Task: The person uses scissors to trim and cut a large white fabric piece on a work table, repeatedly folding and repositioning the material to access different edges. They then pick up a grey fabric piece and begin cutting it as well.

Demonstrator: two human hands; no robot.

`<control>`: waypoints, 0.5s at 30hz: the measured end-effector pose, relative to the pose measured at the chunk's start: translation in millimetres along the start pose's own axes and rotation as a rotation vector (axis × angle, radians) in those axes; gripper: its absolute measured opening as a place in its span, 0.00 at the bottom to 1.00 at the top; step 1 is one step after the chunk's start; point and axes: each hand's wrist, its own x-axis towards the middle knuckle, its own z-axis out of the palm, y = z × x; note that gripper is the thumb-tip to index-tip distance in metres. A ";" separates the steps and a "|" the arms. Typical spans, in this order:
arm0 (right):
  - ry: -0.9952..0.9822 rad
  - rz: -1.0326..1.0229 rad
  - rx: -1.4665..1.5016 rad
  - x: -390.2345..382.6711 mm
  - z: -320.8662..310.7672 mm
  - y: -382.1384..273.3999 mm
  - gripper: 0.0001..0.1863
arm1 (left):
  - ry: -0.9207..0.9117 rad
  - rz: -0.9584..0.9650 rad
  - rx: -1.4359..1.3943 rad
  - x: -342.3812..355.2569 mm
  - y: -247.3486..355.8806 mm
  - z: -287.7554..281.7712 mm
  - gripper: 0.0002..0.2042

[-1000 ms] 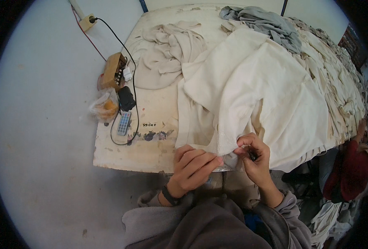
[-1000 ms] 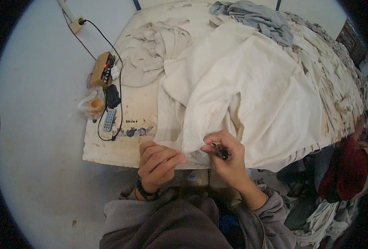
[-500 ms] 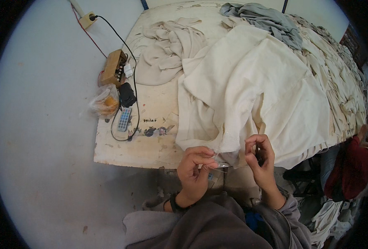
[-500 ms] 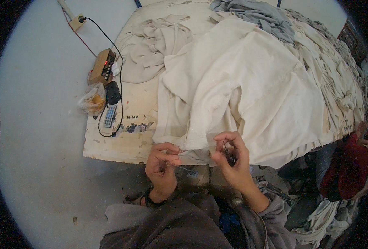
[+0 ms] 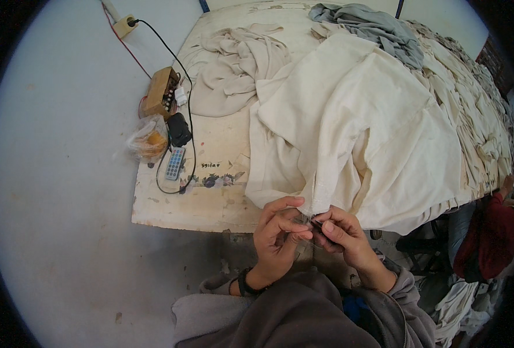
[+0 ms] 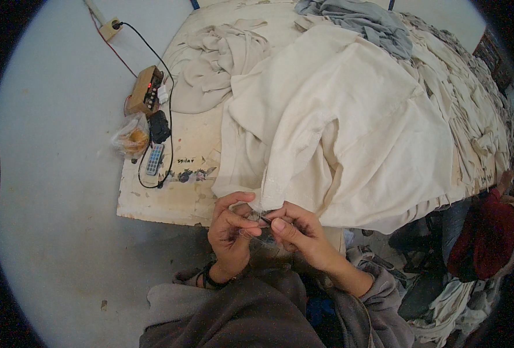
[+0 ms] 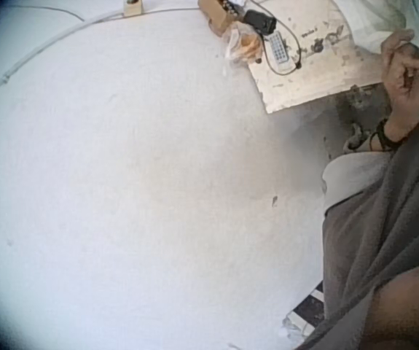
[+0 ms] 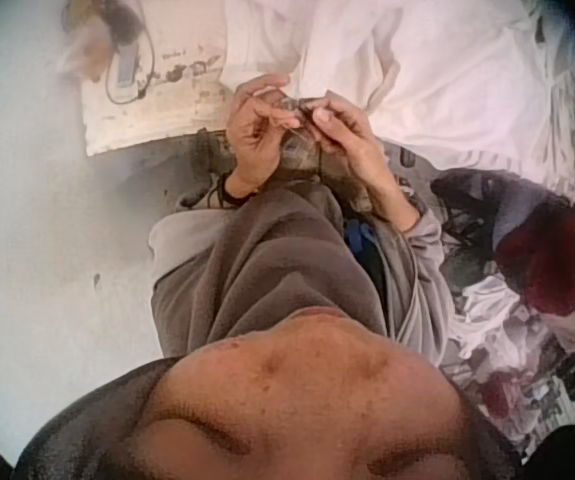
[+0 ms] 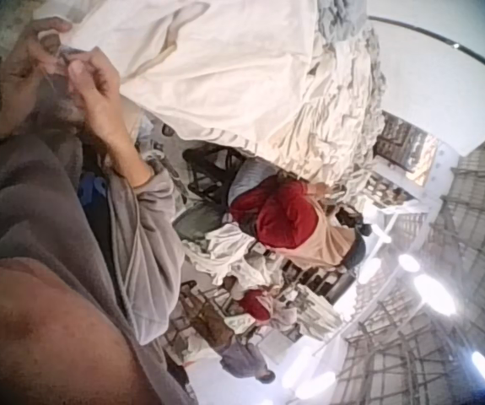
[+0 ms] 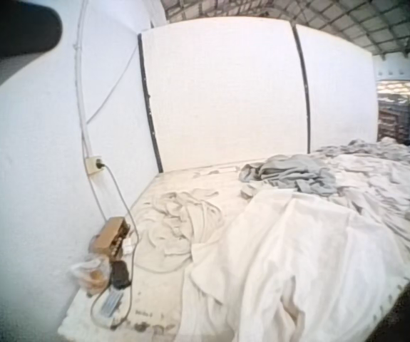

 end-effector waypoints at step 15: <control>-0.034 -0.085 -0.029 3.6 -1.1 2.3 0.12 | 0.007 0.015 0.022 0.0 -1.3 -1.0 0.02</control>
